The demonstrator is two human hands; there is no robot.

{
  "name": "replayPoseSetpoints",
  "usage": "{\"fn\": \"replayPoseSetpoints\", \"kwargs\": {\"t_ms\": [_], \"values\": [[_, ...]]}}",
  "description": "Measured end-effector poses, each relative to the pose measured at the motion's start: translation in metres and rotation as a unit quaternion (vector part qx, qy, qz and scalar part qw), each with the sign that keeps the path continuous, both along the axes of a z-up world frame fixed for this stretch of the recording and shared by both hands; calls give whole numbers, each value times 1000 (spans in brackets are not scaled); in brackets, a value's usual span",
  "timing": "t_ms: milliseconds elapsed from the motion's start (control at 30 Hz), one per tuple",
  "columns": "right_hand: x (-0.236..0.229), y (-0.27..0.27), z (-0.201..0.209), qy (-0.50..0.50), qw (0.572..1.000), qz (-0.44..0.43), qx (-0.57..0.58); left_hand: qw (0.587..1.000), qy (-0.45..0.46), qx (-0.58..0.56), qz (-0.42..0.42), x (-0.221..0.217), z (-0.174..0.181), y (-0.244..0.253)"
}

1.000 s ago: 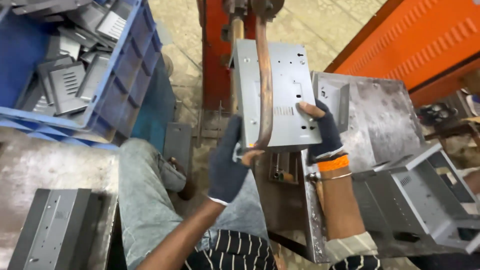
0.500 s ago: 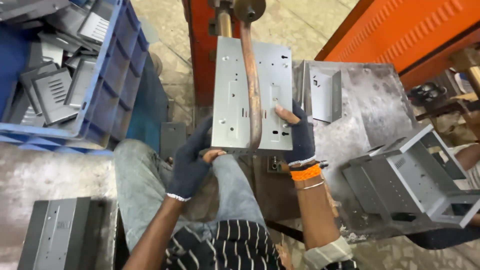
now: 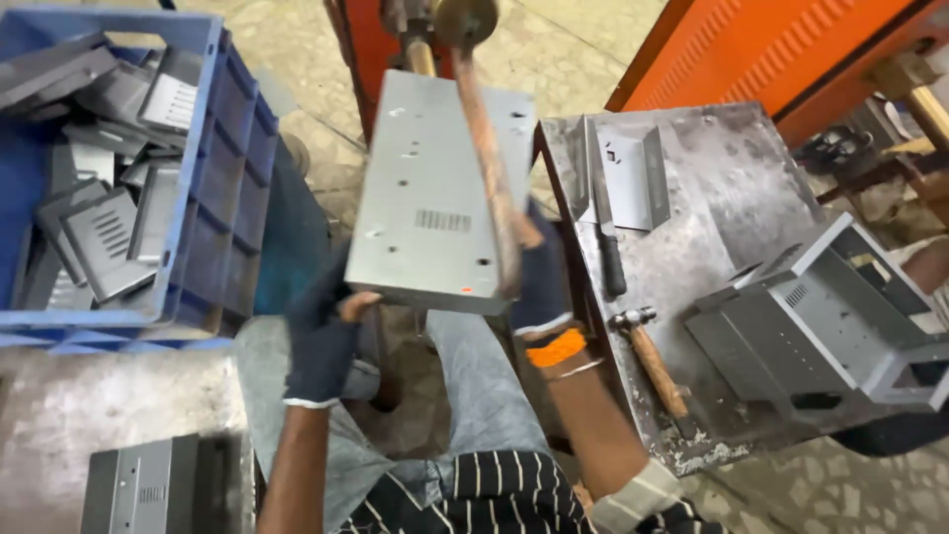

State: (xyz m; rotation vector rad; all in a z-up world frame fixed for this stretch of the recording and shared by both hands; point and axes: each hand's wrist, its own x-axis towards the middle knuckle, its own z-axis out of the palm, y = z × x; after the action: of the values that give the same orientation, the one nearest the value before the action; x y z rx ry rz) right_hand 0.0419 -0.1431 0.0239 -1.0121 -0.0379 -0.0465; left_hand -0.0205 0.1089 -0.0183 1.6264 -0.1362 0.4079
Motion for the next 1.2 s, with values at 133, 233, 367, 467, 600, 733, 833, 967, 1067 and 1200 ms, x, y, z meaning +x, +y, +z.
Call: {"fn": "replayPoseSetpoints", "kwargs": {"t_ms": [133,233,367,467,600,733,833,967,1067,1200], "values": [[-2,5,-8,-29,999,19,-10,999,15,51,-3,-7,24,7],[-4,-17,-6,7,999,33,9,961,210,167,70,-10,36,-11],[-17,-76,19,91,994,37,43,984,-119,129,-6,-21,66,-71],[3,-130,-16,87,995,48,12,973,-145,174,44,-18,68,-101],[-2,-138,-32,28,999,3,-39,964,-163,190,87,-22,49,-113],[-13,-132,-38,63,998,-2,17,973,-121,141,137,-29,29,-132],[0,-147,-101,100,993,-24,-54,982,-11,-100,163,-6,-6,-143],[-29,-92,-140,139,986,69,60,984,83,-128,91,11,-79,-117],[-30,-85,-170,140,975,95,143,986,107,-95,-84,-4,-30,-94],[-67,-115,-192,106,966,-35,-235,953,67,-21,-294,-48,18,-107]]}}
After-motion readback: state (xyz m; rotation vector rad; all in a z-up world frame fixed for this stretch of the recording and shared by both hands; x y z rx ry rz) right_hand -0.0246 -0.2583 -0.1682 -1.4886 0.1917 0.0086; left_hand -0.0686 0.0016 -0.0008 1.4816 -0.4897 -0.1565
